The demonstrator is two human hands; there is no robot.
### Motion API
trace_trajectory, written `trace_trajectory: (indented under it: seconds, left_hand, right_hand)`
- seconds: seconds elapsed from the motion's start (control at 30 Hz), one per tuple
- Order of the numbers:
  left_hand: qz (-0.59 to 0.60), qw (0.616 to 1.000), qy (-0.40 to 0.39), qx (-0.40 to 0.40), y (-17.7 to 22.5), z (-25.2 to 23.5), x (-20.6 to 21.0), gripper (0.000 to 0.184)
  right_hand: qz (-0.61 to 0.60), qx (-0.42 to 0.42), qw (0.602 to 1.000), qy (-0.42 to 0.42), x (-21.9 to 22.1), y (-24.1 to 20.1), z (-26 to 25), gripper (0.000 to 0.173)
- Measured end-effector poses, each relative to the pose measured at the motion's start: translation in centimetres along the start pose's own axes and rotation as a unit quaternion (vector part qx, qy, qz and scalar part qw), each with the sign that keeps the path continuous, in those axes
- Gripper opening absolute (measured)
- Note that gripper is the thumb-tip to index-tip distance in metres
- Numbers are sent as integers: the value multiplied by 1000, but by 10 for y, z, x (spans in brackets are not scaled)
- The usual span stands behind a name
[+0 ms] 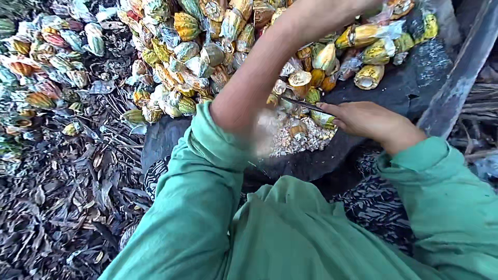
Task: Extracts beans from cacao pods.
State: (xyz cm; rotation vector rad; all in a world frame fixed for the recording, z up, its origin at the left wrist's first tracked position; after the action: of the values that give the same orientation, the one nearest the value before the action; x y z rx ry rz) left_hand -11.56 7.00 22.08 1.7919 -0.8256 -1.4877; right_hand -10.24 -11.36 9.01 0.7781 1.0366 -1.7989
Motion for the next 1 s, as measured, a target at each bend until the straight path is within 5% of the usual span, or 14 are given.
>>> trace_trajectory:
  seconds: [0.07,0.17,0.27,0.4,0.53,0.6,0.67,0.73,0.9,1.0]
  left_hand:
    - [-36,974,-23,-221,-100,25,-3,33]
    - [-94,860,-117,-488,-222,134,40,41]
    - [-94,771,-158,-610,-260,229,91,67]
    - [-55,725,-78,-682,-284,255,144,97]
    - [-39,726,-35,-686,-296,260,150,100]
    - [99,716,31,-690,-296,261,139,91]
    - [280,682,101,-667,-293,258,125,62]
    - [447,669,176,-567,-282,249,101,45]
    - [631,710,261,-170,-208,221,9,57]
    - [664,678,292,-120,-167,206,-39,70]
  right_hand:
    - [4,-3,1000,20,-1,3,6,62]
    - [6,-18,999,29,2,8,18,62]
    - [6,-33,999,32,8,7,29,61]
    - [4,-39,999,25,15,-2,37,60]
    - [-3,-54,998,20,16,-9,32,56]
    - [-7,-40,999,19,9,-11,29,55]
    - [-10,-44,999,26,5,-11,25,56]
    - [-11,-56,997,45,3,-12,19,61]
    - [-40,-86,984,150,-12,-34,17,62]
    - [-79,-168,957,224,-18,-51,21,57]
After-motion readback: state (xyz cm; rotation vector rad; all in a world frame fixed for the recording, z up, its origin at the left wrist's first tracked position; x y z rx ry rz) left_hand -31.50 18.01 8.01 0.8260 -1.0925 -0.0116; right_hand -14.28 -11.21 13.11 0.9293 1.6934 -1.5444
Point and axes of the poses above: each hand's wrist, its own z-axis away from the middle knuckle, its own x-axis out of the palm, y = z × x, the point moved 4 cm from there along -z, towards the middle knuckle, and after that the axes turned 6 degrees about -x, right-handed, at the moved point
